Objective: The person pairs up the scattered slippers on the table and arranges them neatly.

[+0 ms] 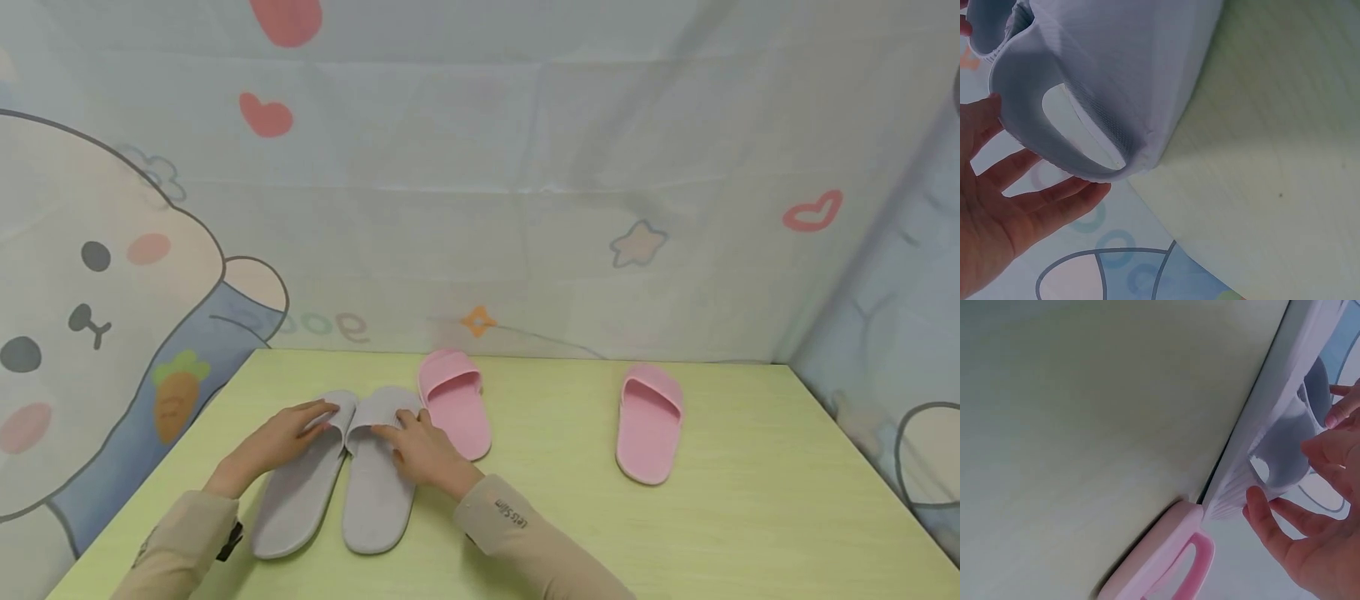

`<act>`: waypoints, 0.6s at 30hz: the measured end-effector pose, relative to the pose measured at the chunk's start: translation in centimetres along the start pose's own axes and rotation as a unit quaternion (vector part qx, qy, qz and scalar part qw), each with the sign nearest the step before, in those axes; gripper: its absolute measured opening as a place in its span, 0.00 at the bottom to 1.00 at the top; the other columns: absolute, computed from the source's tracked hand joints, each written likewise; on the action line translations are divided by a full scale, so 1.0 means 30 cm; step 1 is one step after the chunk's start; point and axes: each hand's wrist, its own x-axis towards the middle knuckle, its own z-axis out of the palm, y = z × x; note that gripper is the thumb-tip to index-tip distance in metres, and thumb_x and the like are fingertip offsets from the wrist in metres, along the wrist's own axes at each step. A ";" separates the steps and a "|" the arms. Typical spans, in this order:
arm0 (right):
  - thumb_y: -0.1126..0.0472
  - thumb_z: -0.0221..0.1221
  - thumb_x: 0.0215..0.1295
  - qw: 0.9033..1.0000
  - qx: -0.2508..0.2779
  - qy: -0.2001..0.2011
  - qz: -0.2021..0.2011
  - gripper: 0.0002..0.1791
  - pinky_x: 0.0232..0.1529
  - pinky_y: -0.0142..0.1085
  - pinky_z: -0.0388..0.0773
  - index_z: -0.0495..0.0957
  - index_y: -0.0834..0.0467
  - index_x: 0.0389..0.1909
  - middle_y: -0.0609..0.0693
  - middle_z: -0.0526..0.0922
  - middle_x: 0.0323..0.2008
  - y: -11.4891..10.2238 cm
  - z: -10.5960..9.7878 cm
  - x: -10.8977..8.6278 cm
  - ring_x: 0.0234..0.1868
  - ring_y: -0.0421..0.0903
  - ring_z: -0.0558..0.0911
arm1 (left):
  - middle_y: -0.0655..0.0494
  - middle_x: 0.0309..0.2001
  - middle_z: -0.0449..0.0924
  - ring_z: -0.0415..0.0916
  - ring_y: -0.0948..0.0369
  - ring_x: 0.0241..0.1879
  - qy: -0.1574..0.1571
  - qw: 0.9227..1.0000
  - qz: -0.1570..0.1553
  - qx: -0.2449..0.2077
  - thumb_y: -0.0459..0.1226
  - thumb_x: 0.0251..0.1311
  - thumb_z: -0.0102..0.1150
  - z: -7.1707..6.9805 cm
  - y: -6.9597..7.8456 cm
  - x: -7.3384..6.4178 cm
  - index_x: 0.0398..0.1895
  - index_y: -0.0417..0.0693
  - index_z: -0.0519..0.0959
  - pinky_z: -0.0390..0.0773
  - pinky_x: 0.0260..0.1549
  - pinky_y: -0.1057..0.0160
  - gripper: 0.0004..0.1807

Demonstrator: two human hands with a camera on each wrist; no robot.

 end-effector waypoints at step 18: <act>0.61 0.53 0.60 0.993 0.103 -0.050 -0.025 0.21 0.57 0.46 0.66 0.70 0.55 0.56 0.58 0.71 0.56 0.086 -0.098 -0.085 0.57 0.55 0.70 | 0.39 0.57 0.69 0.67 0.44 0.57 -0.038 0.999 -0.023 -0.003 0.41 0.62 0.47 -0.030 0.075 0.048 0.53 0.44 0.72 0.70 0.49 0.45 0.18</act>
